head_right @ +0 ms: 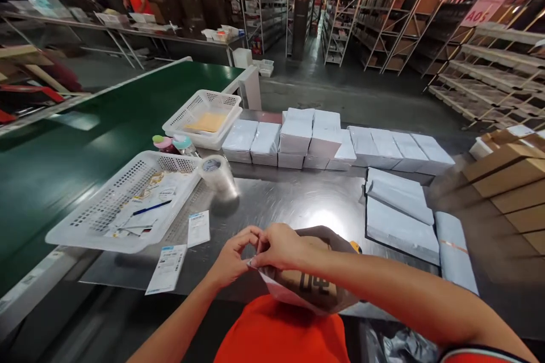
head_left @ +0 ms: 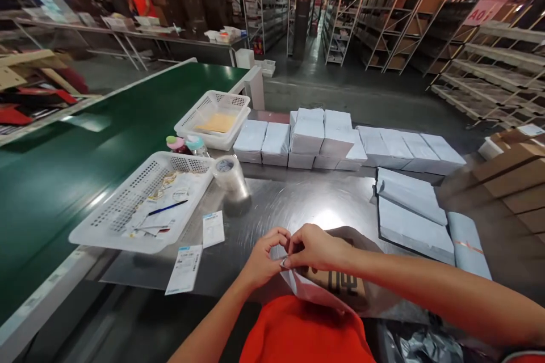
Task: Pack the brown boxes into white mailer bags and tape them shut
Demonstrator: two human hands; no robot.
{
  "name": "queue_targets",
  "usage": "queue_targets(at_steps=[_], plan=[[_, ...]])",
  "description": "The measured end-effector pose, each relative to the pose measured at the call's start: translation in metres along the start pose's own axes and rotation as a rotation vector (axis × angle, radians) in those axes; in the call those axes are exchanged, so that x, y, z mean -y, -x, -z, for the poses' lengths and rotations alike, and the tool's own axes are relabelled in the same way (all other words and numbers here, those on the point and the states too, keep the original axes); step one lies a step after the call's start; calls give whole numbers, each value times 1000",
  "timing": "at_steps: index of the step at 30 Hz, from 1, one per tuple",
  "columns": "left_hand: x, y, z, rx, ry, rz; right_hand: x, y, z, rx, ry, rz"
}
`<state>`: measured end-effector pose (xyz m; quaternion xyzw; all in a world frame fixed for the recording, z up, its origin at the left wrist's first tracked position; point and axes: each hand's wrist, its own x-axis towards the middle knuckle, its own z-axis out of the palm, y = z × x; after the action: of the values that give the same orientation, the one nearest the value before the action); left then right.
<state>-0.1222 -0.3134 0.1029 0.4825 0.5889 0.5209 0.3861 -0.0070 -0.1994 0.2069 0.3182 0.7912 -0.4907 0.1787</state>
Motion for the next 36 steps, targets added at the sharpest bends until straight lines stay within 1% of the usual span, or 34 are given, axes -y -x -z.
queue_targets(at_steps=[4, 5, 8, 11, 15, 17, 20, 21, 25, 26, 29, 31, 33, 35, 36], plan=[[0, 1, 0, 21, -12, -13, 10, 10, 2, -104, 193, 76], [0, 2, 0, 20, -1, -13, 11, 11, 2, -106, 217, 97], [3, 3, -2, 9, 35, -10, 8, 12, 3, -56, 250, 135], [7, 5, -4, -37, 48, -26, 1, 10, 3, -22, 171, 141], [16, 9, -8, -64, -23, -56, -10, 6, 2, 132, -101, 2], [18, 10, -10, -94, -82, -59, -12, 4, 1, 142, -134, -32], [16, 10, -14, -168, -98, -76, -9, 5, -1, 27, -34, 1], [14, 10, -14, -165, -90, -85, -7, 6, -1, -7, 5, 12], [6, 9, -16, -37, -41, -102, -3, 13, 1, -71, 79, 50], [5, 9, -16, -27, -9, -107, -4, 14, 1, -76, 84, 58], [6, 8, -17, -79, 92, -120, -8, 12, -3, -114, 126, 129], [8, 9, -16, -118, 126, -109, -10, 11, -5, -174, 172, 220], [10, 10, -14, -138, 151, -99, -12, 16, 1, -234, 180, 313], [13, 12, -11, -142, 191, -103, -20, 33, 19, -320, 106, 382], [14, 13, -10, -142, 214, -109, -29, 46, 32, -399, 50, 406]])
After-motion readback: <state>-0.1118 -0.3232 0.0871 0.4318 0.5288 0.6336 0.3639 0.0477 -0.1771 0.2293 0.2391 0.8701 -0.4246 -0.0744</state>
